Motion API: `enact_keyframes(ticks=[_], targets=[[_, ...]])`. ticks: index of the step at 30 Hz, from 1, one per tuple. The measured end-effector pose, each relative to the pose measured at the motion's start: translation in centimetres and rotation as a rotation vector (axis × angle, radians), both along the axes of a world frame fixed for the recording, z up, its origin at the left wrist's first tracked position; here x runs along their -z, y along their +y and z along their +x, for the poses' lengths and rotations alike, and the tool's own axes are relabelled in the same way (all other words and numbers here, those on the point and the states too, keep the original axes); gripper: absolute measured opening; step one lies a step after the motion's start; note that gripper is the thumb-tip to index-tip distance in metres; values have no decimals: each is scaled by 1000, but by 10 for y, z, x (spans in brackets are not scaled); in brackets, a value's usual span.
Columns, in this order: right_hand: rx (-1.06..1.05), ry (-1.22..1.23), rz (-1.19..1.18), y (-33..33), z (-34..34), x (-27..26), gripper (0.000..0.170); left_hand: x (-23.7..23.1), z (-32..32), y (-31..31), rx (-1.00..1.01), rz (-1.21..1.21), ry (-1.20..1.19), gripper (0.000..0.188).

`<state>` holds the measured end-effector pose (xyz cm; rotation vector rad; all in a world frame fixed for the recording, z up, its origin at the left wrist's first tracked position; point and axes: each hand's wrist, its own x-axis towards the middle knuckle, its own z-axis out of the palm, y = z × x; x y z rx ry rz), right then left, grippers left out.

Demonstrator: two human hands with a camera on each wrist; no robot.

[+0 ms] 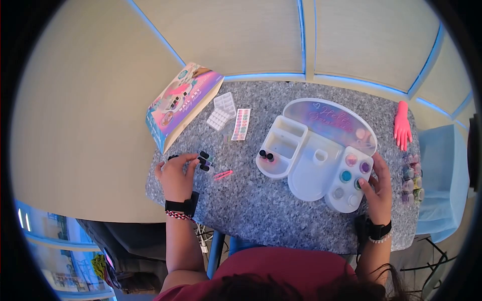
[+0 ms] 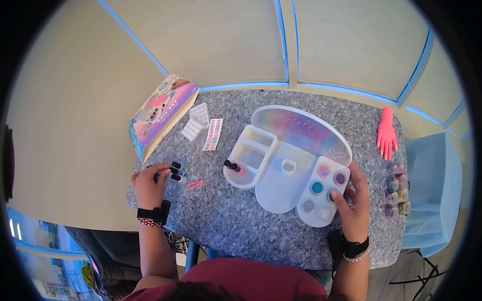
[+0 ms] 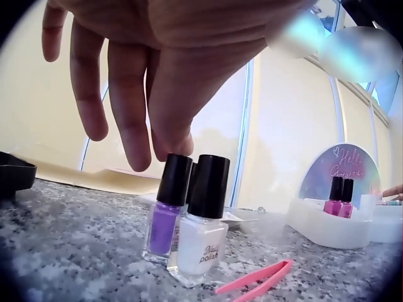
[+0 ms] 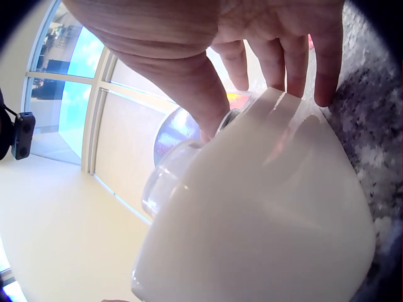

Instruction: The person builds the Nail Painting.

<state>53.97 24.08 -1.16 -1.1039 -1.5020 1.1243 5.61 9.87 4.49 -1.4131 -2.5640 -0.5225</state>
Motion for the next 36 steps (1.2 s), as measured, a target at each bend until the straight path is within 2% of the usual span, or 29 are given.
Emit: enact_keyframes(ticks=[13,16,18,19,21,22,24,25,27,30,36], targets=[[-22,30,0,0,-1,-3,75,2,0,1,1,-29,23,14],[-17,30,0,0,-1,-3,75,1,-1,1,-40,-26,96,14],[-20,37,2,0,-2,-4,75,-15,14,2,-82,129,297,14],[-13,35,3,0,-2,-4,75,-26,27,5,-76,131,294,14],[-17,16,11,0,-2,-5,75,-48,60,10,61,270,273,11],[-15,11,12,0,-2,-6,75,-54,76,14,62,271,268,11],[-24,32,-8,0,-3,-6,75,-58,105,23,380,278,194,13],[-23,29,-7,0,-2,-6,75,-56,117,30,381,279,190,13],[-12,14,-1,0,-1,-4,75,-53,135,43,615,240,178,15],[-2,-8,-5,0,-1,-5,76,-30,141,62,710,229,199,16],[-6,-8,-11,-1,0,-5,77,-11,131,81,718,201,266,20]])
